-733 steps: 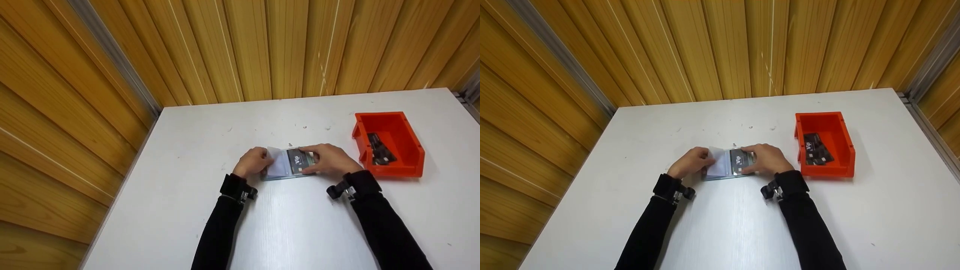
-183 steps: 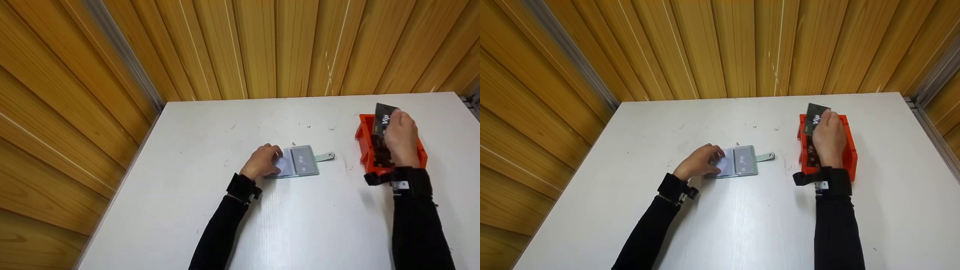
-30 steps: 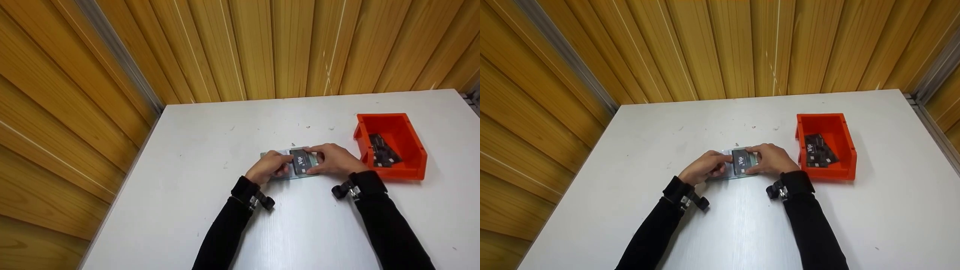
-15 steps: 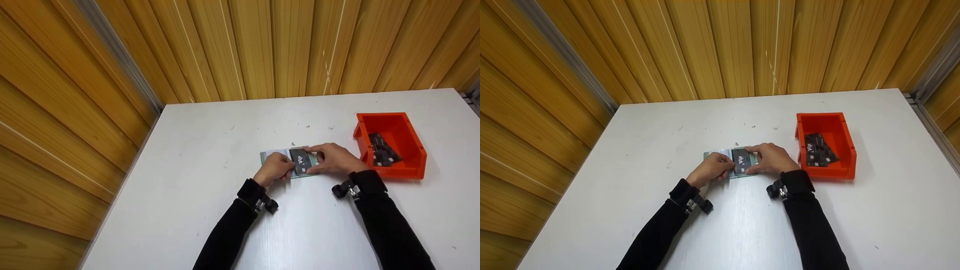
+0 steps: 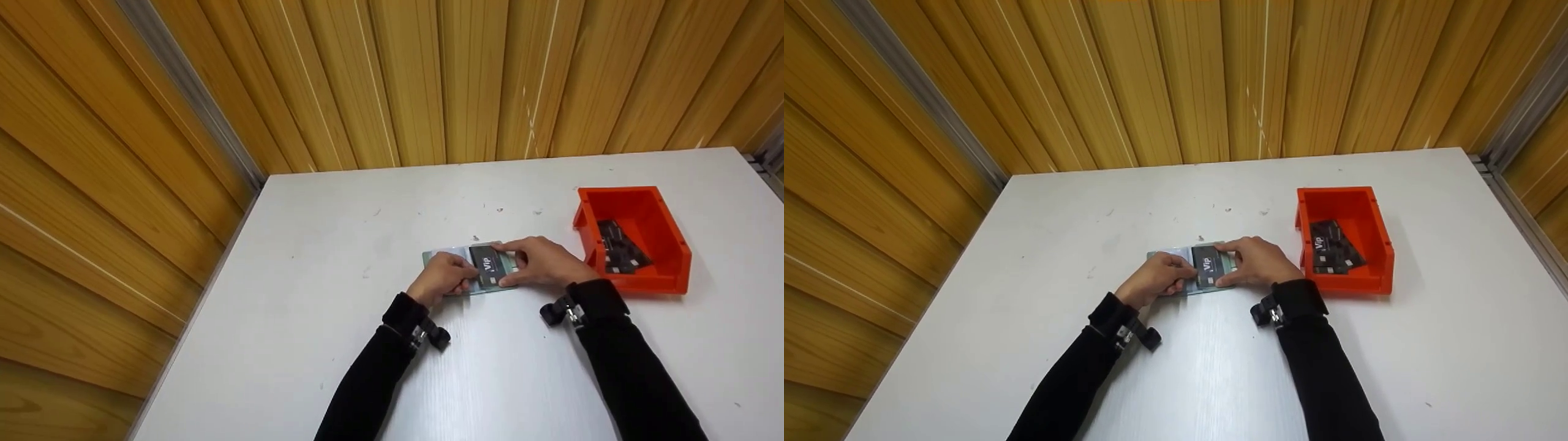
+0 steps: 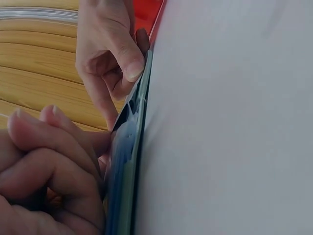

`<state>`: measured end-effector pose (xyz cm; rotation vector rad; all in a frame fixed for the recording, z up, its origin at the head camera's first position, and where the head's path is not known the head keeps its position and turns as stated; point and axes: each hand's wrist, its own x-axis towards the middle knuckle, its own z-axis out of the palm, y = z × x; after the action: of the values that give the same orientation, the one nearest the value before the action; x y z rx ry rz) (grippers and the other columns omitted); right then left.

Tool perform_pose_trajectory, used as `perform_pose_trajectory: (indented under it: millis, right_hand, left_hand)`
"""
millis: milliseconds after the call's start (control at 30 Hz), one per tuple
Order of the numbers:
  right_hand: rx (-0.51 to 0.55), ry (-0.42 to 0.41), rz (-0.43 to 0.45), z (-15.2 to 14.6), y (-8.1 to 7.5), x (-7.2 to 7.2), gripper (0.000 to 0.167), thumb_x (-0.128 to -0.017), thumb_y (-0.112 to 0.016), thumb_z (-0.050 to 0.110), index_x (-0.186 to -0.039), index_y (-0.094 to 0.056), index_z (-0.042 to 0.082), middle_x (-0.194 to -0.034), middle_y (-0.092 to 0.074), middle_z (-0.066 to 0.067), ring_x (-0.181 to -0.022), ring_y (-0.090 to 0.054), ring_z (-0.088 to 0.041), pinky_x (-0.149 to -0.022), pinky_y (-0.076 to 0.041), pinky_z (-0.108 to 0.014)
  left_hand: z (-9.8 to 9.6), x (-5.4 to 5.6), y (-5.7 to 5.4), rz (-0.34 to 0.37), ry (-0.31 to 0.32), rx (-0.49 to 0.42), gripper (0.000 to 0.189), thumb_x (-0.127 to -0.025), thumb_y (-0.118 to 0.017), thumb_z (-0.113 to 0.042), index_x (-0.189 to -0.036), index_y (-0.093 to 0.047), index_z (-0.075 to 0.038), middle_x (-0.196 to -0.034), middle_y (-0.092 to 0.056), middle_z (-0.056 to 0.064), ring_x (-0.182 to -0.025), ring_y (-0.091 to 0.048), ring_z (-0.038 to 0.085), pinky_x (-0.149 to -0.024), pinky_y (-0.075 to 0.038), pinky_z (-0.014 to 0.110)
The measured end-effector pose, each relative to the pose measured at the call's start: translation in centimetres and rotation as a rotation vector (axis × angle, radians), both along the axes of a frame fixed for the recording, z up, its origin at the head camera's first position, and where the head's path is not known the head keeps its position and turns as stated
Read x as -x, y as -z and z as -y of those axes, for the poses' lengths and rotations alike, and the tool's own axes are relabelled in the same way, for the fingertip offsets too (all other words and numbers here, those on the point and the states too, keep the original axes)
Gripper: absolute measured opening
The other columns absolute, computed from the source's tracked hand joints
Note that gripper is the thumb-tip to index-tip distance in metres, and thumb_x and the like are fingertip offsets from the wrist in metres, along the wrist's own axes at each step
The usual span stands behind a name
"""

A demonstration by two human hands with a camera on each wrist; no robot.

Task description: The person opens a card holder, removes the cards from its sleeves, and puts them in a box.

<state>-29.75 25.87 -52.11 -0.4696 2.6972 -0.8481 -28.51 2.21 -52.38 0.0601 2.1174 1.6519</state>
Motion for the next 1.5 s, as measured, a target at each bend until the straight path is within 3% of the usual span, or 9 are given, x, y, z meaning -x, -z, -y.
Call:
perform_pose_trajectory:
  millis: [267,400,567,700,900,1100,1267,1400,1500]
  right_hand:
    - [0.006,0.01,0.005,0.0,0.1,0.0,0.083,-0.076,-0.092,0.04,-0.149,-0.057,0.022,-0.082,-0.047,-0.004,-0.08,-0.047,-0.02,-0.067,-0.033,-0.032]
    - [0.011,0.016,0.015,0.2,0.1,0.0,0.082,-0.077,-0.092,0.039,-0.149,-0.058,0.022,-0.085,-0.047,-0.005,-0.083,-0.046,-0.021,-0.068,-0.033,-0.033]
    - [0.007,0.009,0.009,0.4,0.2,-0.2,0.081,-0.077,-0.092,0.038,-0.148,-0.058,0.019,-0.084,-0.047,-0.004,-0.081,-0.046,-0.02,-0.067,-0.033,-0.031]
    - [0.012,-0.005,-0.019,0.2,0.2,-0.2,0.08,-0.077,-0.093,0.037,-0.147,-0.059,0.017,-0.081,-0.047,-0.003,-0.078,-0.046,-0.019,-0.065,-0.032,-0.03]
    - [0.015,-0.023,-0.043,-0.1,0.1,-0.1,0.08,-0.077,-0.092,0.036,-0.147,-0.059,0.017,-0.079,-0.049,-0.002,-0.076,-0.046,-0.018,-0.065,-0.031,-0.029]
    - [0.018,-0.021,-0.042,-0.3,-0.1,0.0,0.083,-0.076,-0.093,0.037,-0.148,-0.058,0.019,-0.079,-0.05,-0.002,-0.077,-0.046,-0.018,-0.065,-0.032,-0.028]
    - [0.018,-0.03,-0.035,-0.3,-0.2,0.0,0.083,-0.076,-0.092,0.038,-0.149,-0.057,0.019,-0.078,-0.051,-0.001,-0.076,-0.046,-0.017,-0.065,-0.033,-0.028]
    - [0.118,-0.032,-0.039,0.0,-0.7,-0.1,0.082,-0.086,-0.086,0.034,-0.155,-0.048,0.013,-0.081,-0.057,-0.001,-0.077,-0.052,-0.017,-0.065,-0.04,-0.025]
    - [0.35,0.047,0.046,1.4,-1.7,-0.3,0.075,-0.101,-0.069,0.035,-0.163,-0.032,0.012,-0.094,-0.066,-0.013,-0.08,-0.061,-0.022,-0.069,-0.053,-0.026]
  left_hand:
    - [1.1,0.4,-0.5,0.033,0.025,-0.006,0.017,-0.095,-0.069,-0.002,-0.078,-0.07,-0.003,-0.052,-0.051,-0.003,-0.043,-0.043,0.003,-0.043,-0.037,0.016]
    - [2.7,0.8,-0.9,0.041,0.076,0.025,0.019,-0.095,-0.069,-0.003,-0.076,-0.069,-0.004,-0.052,-0.051,-0.003,-0.042,-0.042,0.003,-0.043,-0.036,0.016]
    - [5.4,1.8,-1.5,0.062,0.166,0.087,0.012,-0.097,-0.068,-0.006,-0.089,-0.075,-0.001,-0.055,-0.054,-0.004,-0.044,-0.043,0.003,-0.046,-0.035,0.016]
    - [7.3,2.4,-2.2,0.018,0.222,0.133,0.014,-0.098,-0.068,-0.01,-0.1,-0.077,0.0,-0.056,-0.055,-0.005,-0.046,-0.044,0.003,-0.046,-0.034,0.017]
    - [8.6,2.9,-3.6,-0.024,0.177,0.033,0.013,-0.098,-0.068,-0.011,-0.099,-0.076,-0.002,-0.055,-0.051,-0.006,-0.047,-0.041,0.003,-0.046,-0.03,0.018]
    - [8.4,2.5,-5.2,-0.058,0.157,-0.081,0.025,-0.1,-0.065,-0.012,-0.111,-0.07,0.01,-0.055,-0.048,-0.008,-0.047,-0.038,0.002,-0.046,-0.028,0.017]
    - [8.1,2.3,-5.4,-0.049,0.157,-0.106,0.025,-0.101,-0.065,-0.011,-0.112,-0.069,0.011,-0.055,-0.048,-0.007,-0.046,-0.038,0.002,-0.046,-0.029,0.016]
    - [7.9,2.2,-5.1,-0.034,0.144,-0.113,0.016,-0.1,-0.065,-0.009,-0.103,-0.073,0.004,-0.055,-0.049,-0.006,-0.046,-0.039,0.002,-0.046,-0.03,0.016]
    - [7.6,2.1,-4.9,-0.028,0.148,-0.113,0.012,-0.1,-0.065,-0.009,-0.098,-0.075,-0.002,-0.055,-0.05,-0.006,-0.046,-0.039,0.002,-0.046,-0.031,0.015]
